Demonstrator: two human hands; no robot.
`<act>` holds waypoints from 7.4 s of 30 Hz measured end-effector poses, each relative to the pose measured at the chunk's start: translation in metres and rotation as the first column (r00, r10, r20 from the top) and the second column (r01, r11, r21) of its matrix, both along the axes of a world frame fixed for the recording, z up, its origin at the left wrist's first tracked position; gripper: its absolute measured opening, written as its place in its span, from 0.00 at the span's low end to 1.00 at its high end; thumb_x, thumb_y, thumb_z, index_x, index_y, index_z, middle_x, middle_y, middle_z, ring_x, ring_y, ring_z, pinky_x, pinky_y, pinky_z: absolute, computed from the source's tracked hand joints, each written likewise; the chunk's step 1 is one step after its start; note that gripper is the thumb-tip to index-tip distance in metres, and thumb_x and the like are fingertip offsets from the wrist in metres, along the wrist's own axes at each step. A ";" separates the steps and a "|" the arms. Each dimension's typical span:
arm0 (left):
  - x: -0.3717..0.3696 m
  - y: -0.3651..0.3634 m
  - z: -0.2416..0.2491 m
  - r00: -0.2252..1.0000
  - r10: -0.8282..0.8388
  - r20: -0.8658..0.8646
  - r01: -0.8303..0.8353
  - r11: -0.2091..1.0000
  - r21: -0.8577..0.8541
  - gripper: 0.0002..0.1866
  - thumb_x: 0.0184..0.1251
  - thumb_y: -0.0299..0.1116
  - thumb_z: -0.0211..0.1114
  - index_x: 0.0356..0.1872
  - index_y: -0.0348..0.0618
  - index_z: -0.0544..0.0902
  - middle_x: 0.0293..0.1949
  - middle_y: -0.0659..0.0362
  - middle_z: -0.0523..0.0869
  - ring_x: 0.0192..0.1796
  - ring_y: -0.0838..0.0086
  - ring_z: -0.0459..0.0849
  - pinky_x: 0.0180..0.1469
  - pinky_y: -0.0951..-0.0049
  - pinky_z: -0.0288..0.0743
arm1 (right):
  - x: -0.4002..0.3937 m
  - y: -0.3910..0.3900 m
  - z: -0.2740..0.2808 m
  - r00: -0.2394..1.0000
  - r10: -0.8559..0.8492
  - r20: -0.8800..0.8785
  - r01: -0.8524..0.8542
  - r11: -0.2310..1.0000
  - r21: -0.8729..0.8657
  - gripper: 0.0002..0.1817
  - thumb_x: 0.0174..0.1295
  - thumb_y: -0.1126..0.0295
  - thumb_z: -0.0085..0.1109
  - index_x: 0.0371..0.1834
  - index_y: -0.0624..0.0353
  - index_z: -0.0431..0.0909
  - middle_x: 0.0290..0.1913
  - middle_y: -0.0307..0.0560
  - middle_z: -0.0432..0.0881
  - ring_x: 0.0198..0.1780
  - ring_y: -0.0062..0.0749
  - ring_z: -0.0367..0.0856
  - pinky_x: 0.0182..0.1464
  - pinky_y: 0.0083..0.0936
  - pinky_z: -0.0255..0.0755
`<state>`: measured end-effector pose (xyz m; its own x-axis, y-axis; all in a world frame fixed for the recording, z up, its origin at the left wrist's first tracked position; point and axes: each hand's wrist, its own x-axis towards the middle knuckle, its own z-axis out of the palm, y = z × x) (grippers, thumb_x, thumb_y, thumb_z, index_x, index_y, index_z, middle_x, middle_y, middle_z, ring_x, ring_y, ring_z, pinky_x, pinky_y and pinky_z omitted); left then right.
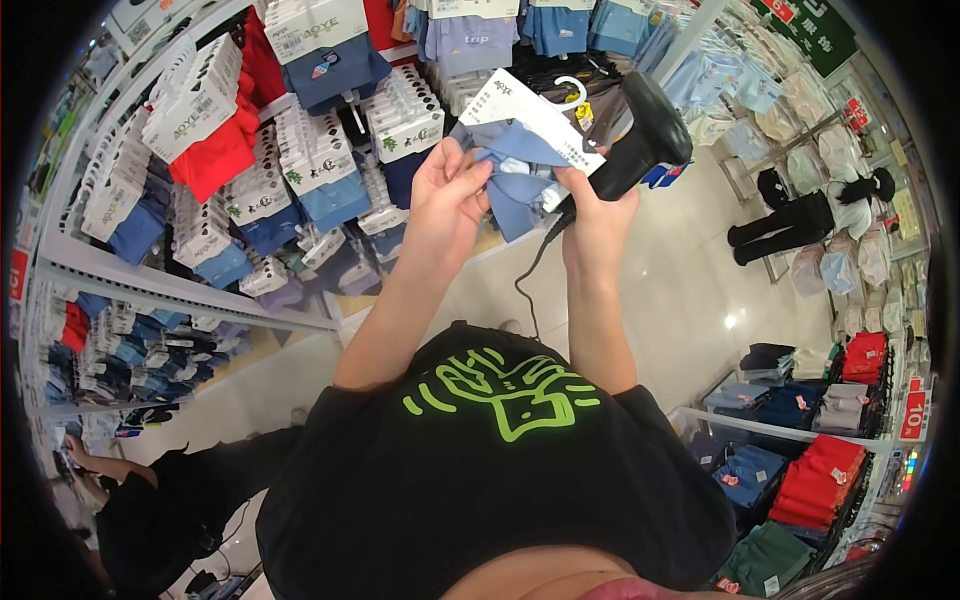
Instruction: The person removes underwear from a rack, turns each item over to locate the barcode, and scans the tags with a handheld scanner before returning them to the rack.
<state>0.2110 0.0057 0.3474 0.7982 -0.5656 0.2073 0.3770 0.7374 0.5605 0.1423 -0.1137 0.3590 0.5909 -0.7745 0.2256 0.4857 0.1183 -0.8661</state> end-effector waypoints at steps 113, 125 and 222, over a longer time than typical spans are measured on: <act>0.063 0.016 0.000 0.832 0.529 0.170 -0.555 0.805 0.210 0.14 0.69 0.31 0.51 0.50 0.33 0.68 0.48 0.52 0.77 0.48 0.72 0.78 0.48 0.73 0.73 | 0.023 -0.054 -0.007 0.867 0.496 -0.049 -0.458 0.753 -0.473 0.30 0.42 0.69 0.72 0.47 0.64 0.66 0.46 0.56 0.76 0.41 0.29 0.77 0.36 0.19 0.65; 0.033 -0.002 -0.008 0.972 0.209 0.111 -0.232 0.934 0.271 0.27 0.50 0.15 0.61 0.54 0.37 0.65 0.49 0.55 0.76 0.50 0.70 0.77 0.50 0.71 0.73 | 0.029 -0.009 -0.026 0.842 0.500 -0.200 -0.537 0.806 -0.247 0.15 0.55 0.81 0.55 0.46 0.69 0.66 0.30 0.45 0.79 0.33 0.22 0.77 0.36 0.18 0.70; 0.186 0.041 -0.002 0.593 0.688 0.419 -0.792 0.593 0.148 0.18 0.44 0.14 0.51 0.39 0.40 0.67 0.35 0.60 0.76 0.36 0.79 0.74 0.37 0.81 0.68 | -0.054 -0.027 -0.120 0.658 0.360 -0.662 -0.686 0.649 -0.328 0.15 0.46 0.69 0.64 0.33 0.66 0.73 0.22 0.48 0.75 0.24 0.28 0.73 0.31 0.24 0.67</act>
<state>0.3969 0.0471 0.3455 0.8907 0.1269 0.4364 -0.4425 0.4614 0.7690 0.0880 -0.1403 0.2393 0.9902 -0.1390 0.0153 -0.0316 -0.3283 -0.9440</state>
